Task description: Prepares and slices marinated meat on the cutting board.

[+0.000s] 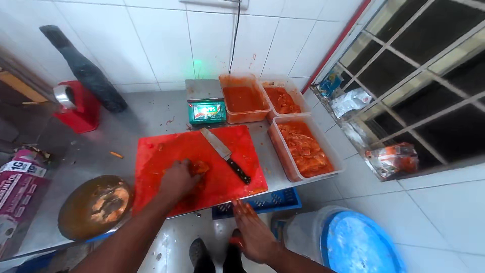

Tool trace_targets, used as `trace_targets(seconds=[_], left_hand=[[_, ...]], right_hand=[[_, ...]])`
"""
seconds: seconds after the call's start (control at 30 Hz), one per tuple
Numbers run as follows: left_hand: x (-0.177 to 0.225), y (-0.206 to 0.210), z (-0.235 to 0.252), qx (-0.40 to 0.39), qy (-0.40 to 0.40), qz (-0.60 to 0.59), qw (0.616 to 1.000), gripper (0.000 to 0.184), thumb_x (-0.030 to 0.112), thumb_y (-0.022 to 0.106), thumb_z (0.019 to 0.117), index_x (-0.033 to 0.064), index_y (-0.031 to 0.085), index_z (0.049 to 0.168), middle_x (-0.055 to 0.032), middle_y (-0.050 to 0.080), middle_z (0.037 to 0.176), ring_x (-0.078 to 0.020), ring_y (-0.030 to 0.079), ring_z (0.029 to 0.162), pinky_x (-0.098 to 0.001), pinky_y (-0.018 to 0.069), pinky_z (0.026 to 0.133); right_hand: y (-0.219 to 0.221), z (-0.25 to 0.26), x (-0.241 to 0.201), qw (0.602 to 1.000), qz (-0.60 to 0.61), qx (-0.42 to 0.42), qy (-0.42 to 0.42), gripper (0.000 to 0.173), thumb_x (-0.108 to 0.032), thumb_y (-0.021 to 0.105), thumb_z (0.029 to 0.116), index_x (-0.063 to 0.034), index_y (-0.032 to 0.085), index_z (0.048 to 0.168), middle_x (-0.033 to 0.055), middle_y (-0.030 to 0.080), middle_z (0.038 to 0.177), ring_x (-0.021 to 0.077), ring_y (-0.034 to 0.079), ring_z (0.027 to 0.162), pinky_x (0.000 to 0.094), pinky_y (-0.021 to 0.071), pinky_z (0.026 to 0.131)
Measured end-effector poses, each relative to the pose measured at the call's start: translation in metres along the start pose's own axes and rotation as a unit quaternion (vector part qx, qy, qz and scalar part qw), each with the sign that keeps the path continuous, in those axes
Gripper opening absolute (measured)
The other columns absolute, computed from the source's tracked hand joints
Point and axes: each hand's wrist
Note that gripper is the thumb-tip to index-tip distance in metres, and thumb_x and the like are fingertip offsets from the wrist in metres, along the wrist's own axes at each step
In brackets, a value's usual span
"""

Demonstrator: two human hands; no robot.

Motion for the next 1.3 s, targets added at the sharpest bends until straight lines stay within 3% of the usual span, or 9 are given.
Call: trace_targets(seconds=[0.13, 0.2, 0.4, 0.5, 0.6, 0.73, 0.87, 1.03, 1.3], left_hand=[[0.004, 0.005, 0.003, 0.008, 0.019, -0.026, 0.999, 0.06, 0.049, 0.074, 0.0904, 0.01, 0.061, 0.134, -0.0202, 0.06, 0.13, -0.0384, 0.065, 0.115, -0.0573, 0.0552, 0.095], [0.011, 0.011, 0.006, 0.016, 0.029, -0.044, 0.998, 0.058, 0.046, 0.075, 0.0897, 0.0091, 0.062, 0.132, -0.0201, 0.06, 0.128, -0.0385, 0.063, 0.116, -0.0565, 0.0549, 0.096], [0.02, 0.01, 0.004, 0.011, 0.111, -0.063, 0.992, 0.054, 0.047, 0.065, 0.0956, 0.0107, 0.064, 0.135, -0.0181, 0.057, 0.136, -0.0337, 0.058, 0.126, -0.051, 0.0507, 0.105], [0.01, 0.01, 0.014, 0.024, 0.238, 0.005, 0.971, 0.047, 0.041, 0.065, 0.0974, 0.0204, 0.063, 0.139, -0.0169, 0.051, 0.146, -0.0356, 0.046, 0.139, -0.052, 0.0439, 0.113], [0.003, 0.018, 0.03, 0.009, 0.309, 0.004, 0.951, 0.046, 0.042, 0.064, 0.1007, 0.0214, 0.062, 0.142, -0.0137, 0.058, 0.139, -0.0309, 0.053, 0.133, -0.0489, 0.0446, 0.113], [0.022, 0.043, 0.04, 0.113, 0.259, -0.045, 0.958, 0.039, 0.038, 0.057, 0.1038, 0.0149, 0.069, 0.133, -0.0137, 0.063, 0.13, -0.0309, 0.058, 0.124, -0.0477, 0.0486, 0.108], [0.041, 0.049, 0.049, 0.128, 0.223, -0.003, 0.966, 0.055, 0.047, 0.043, 0.1072, 0.0081, 0.058, 0.144, -0.0225, 0.046, 0.152, -0.0413, 0.044, 0.141, -0.056, 0.0383, 0.116], [0.041, 0.045, 0.074, 0.087, 0.257, 0.026, 0.962, 0.07, 0.047, 0.032, 0.1091, 0.0002, 0.029, 0.161, -0.0219, 0.016, 0.171, -0.0409, 0.008, 0.16, -0.0567, 0.0126, 0.129], [0.035, 0.047, 0.087, 0.099, 0.285, -0.002, 0.953, 0.061, 0.04, 0.024, 0.111, 0.005, 0.04, 0.158, -0.0152, 0.03, 0.168, -0.0343, 0.022, 0.158, -0.0511, 0.0213, 0.128]], right_hand=[[-0.047, -0.019, 0.011, 0.993, 0.022, 0.11, 0.039, 0.046, -0.035, 0.047, 0.1085, -0.0047, 0.062, 0.14, 0.0135, 0.064, 0.142, 0.0269, 0.059, 0.135, 0.044, 0.0454, 0.116], [-0.079, 0.018, 0.011, 0.981, 0.034, 0.167, 0.098, 0.036, -0.024, 0.053, 0.1032, -0.0061, 0.068, 0.13, 0.0149, 0.068, 0.132, 0.0293, 0.064, 0.125, 0.0447, 0.0524, 0.107], [-0.108, 0.134, 0.025, 0.979, 0.045, 0.042, 0.192, 0.057, -0.01, 0.063, 0.0977, -0.0203, 0.051, 0.153, 0.0191, 0.061, 0.131, 0.0361, 0.063, 0.12, 0.0518, 0.0551, 0.099], [-0.125, 0.139, 0.018, 0.977, 0.045, -0.02, 0.205, 0.072, -0.006, 0.067, 0.0921, -0.0191, 0.04, 0.158, 0.0224, 0.06, 0.127, 0.0389, 0.068, 0.107, 0.0546, 0.0588, 0.089], [-0.13, 0.118, 0.018, 0.962, 0.137, -0.02, 0.235, 0.057, -0.016, 0.06, 0.098, -0.0131, 0.043, 0.152, 0.0204, 0.066, 0.123, 0.0374, 0.069, 0.107, 0.0571, 0.0569, 0.091], [-0.113, 0.073, 0.031, 0.84, 0.46, 0.044, 0.284, 0.039, -0.032, 0.043, 0.1113, -0.0112, 0.05, 0.144, 0.0107, 0.063, 0.095, 0.0205, 0.063, 0.073, 0.0383, 0.0552, 0.065], [-0.096, 0.041, 0.013, 0.684, 0.66, 0.04, 0.308, 0.028, -0.025, 0.042, 0.112, -0.0111, 0.041, 0.136, 0.0037, 0.054, 0.084, 0.0138, 0.055, 0.057, 0.0296, 0.0519, 0.049], [-0.078, 0.059, -0.007, 0.766, 0.574, 0.048, 0.285, 0.045, -0.032, 0.043, 0.1107, -0.0096, 0.039, 0.149, 0.0088, 0.057, 0.087, 0.0194, 0.058, 0.058, 0.0376, 0.0542, 0.052], [-0.103, 0.098, -0.032, 0.809, 0.488, -0.02, 0.327, 0.046, -0.034, 0.037, 0.1121, -0.0105, 0.034, 0.151, 0.0162, 0.064, 0.1, 0.027, 0.067, 0.071, 0.0449, 0.0586, 0.065]])
Point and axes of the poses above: each hand's wrist, its own z-axis towards the middle knuckle, its own y-axis out of the palm, x = y × z
